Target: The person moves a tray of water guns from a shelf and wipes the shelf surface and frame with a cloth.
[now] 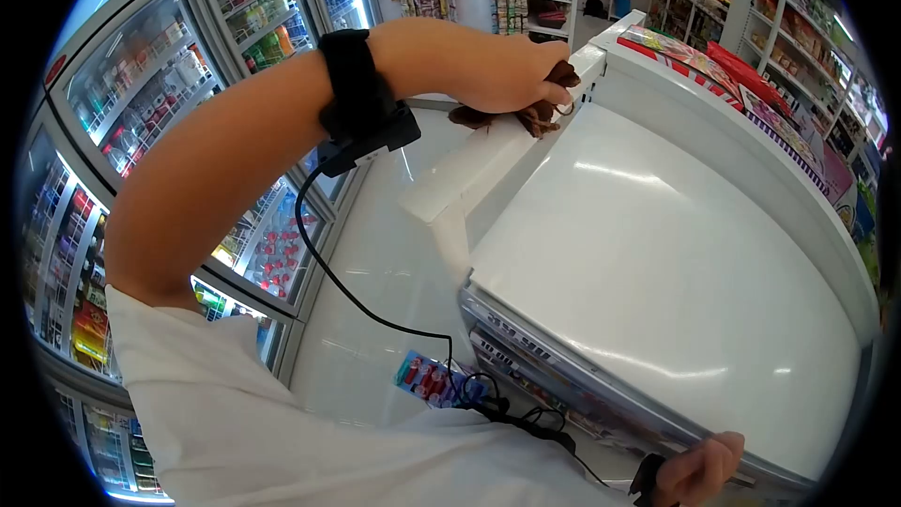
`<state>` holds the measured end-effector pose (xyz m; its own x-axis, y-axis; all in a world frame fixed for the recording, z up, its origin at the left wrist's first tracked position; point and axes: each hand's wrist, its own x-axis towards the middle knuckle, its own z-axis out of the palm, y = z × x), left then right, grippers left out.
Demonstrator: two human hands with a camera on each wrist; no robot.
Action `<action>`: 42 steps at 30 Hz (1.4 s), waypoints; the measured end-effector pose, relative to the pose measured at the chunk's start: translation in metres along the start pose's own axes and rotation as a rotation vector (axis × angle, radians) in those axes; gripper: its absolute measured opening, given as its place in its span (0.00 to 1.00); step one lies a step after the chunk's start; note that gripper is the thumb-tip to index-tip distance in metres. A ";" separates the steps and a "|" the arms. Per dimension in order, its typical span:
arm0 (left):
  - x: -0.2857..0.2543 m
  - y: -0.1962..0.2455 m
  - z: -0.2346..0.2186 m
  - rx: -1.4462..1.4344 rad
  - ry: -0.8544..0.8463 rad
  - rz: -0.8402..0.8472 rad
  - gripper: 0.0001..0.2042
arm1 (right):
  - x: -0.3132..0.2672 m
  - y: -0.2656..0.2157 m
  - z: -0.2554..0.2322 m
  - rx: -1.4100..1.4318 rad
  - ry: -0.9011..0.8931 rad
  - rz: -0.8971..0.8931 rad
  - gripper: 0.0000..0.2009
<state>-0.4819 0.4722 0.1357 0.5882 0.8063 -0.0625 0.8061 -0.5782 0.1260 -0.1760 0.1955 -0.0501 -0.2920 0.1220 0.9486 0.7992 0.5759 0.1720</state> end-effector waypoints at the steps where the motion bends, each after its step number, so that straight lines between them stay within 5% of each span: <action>1: 0.004 0.001 -0.002 0.005 0.001 0.017 0.21 | 0.005 -0.002 0.003 -0.046 0.004 -0.003 0.12; 5: 0.019 -0.003 -0.008 -0.026 -0.070 0.036 0.21 | 0.004 -0.010 0.008 -0.117 0.078 0.049 0.06; 7: 0.028 -0.005 -0.008 -0.029 -0.064 0.031 0.21 | -0.006 -0.020 0.003 -0.208 -0.090 0.248 0.03; 23: 0.132 -0.033 -0.007 0.002 0.011 0.216 0.22 | -0.009 -0.018 0.008 -0.364 -0.050 0.125 0.08; 27: 0.137 -0.045 0.002 -0.172 0.113 0.258 0.21 | -0.009 -0.022 0.003 -0.365 -0.099 0.181 0.09; 29: 0.133 -0.054 0.003 -0.358 0.329 0.263 0.22 | -0.008 -0.023 0.003 -0.366 -0.111 0.210 0.09; 30: 0.133 -0.057 -0.004 -0.616 0.288 0.247 0.22 | -0.007 -0.024 0.003 -0.360 -0.121 0.215 0.10; 31: 0.135 -0.059 -0.010 -0.596 0.461 0.150 0.21 | -0.006 -0.025 0.002 -0.353 -0.131 0.219 0.11; 33: 0.132 -0.058 -0.019 -1.177 0.412 0.136 0.22 | -0.008 -0.025 0.000 -0.358 -0.140 0.231 0.12; 34: 0.143 -0.071 -0.022 -1.335 0.338 0.263 0.18 | -0.009 -0.025 0.000 -0.352 -0.155 0.240 0.13; 37: 0.164 -0.069 -0.014 -1.515 0.362 0.488 0.17 | -0.011 -0.028 -0.002 -0.397 -0.173 0.267 0.13; 42: 0.177 -0.048 0.007 -1.528 0.460 0.414 0.22 | -0.010 -0.031 -0.001 -0.411 -0.172 0.285 0.13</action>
<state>-0.4166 0.6418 0.1118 0.4409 0.7663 0.4672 -0.3613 -0.3250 0.8740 -0.1969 0.1756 -0.0645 -0.0877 0.3784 0.9215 0.9894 0.1403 0.0366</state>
